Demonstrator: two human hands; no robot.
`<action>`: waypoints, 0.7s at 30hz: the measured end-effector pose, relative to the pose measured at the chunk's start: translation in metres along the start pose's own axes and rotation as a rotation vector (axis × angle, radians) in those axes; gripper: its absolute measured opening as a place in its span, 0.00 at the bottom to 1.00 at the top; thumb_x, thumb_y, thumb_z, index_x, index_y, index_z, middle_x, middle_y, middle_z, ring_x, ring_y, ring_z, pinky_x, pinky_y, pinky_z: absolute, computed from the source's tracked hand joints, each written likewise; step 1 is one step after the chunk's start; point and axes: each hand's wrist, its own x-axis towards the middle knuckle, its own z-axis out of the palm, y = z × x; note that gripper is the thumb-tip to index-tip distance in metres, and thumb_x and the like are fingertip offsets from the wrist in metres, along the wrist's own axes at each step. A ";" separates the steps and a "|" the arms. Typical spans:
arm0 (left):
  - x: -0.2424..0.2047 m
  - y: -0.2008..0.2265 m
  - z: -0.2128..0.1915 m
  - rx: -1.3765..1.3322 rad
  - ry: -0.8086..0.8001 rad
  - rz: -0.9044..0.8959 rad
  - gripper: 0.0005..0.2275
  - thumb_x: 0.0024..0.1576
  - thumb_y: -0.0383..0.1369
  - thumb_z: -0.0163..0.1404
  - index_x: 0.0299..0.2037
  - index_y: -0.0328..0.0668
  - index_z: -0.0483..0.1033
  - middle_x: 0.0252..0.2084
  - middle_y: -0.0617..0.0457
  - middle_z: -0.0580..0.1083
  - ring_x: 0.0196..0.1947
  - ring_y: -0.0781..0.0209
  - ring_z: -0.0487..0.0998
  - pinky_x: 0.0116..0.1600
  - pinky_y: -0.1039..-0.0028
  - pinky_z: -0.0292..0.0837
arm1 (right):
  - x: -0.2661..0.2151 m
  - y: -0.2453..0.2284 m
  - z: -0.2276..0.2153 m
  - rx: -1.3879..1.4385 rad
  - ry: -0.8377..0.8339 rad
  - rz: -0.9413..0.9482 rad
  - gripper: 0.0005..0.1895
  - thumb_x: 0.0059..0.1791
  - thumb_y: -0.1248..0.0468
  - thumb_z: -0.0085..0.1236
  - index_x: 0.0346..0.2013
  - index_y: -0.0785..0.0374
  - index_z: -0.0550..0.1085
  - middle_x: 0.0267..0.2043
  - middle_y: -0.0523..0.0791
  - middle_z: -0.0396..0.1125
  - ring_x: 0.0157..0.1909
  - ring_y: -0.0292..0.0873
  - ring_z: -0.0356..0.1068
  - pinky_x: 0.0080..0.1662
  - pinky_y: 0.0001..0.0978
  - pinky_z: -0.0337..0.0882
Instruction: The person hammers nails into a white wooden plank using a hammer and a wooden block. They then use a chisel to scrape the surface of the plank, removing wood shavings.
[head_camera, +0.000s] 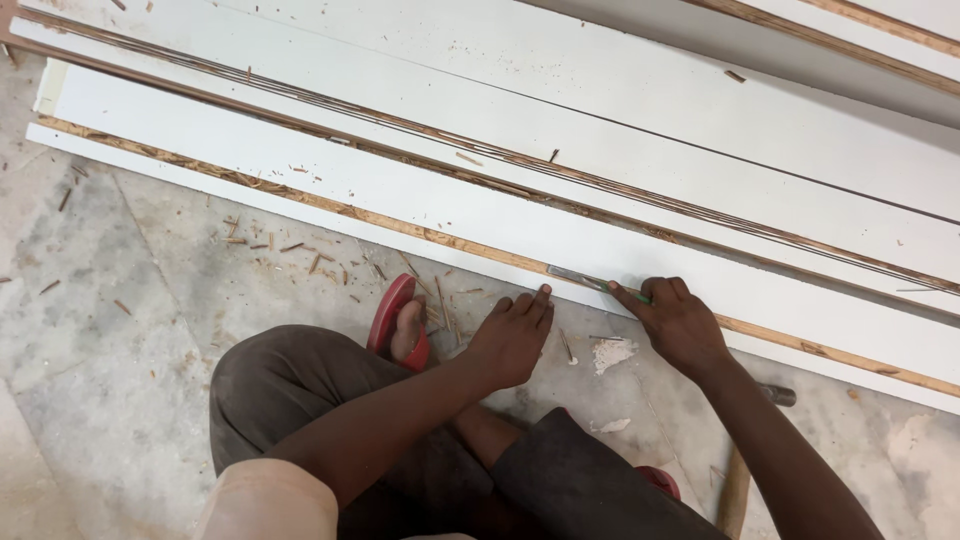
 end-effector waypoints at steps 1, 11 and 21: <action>0.003 0.000 -0.001 0.007 0.002 -0.008 0.30 0.51 0.32 0.52 0.64 0.20 0.62 0.71 0.26 0.57 0.58 0.40 0.70 0.56 0.56 0.70 | 0.002 0.002 0.002 -0.010 0.002 0.003 0.32 0.48 0.70 0.52 0.66 0.41 0.69 0.41 0.45 0.65 0.44 0.46 0.67 0.42 0.36 0.74; 0.004 -0.012 -0.014 -0.145 -0.145 -0.078 0.19 0.54 0.38 0.54 0.51 0.31 0.71 0.75 0.34 0.54 0.31 0.41 0.81 0.34 0.53 0.77 | -0.038 0.033 0.000 -0.016 0.014 0.030 0.34 0.46 0.71 0.52 0.66 0.41 0.70 0.42 0.46 0.65 0.44 0.47 0.67 0.45 0.37 0.73; 0.003 -0.014 -0.029 -0.120 -0.163 -0.097 0.13 0.55 0.38 0.54 0.44 0.38 0.75 0.77 0.47 0.54 0.35 0.42 0.82 0.39 0.54 0.77 | 0.021 0.001 0.021 0.024 0.040 -0.102 0.35 0.47 0.70 0.54 0.69 0.42 0.69 0.40 0.47 0.66 0.43 0.47 0.67 0.43 0.38 0.73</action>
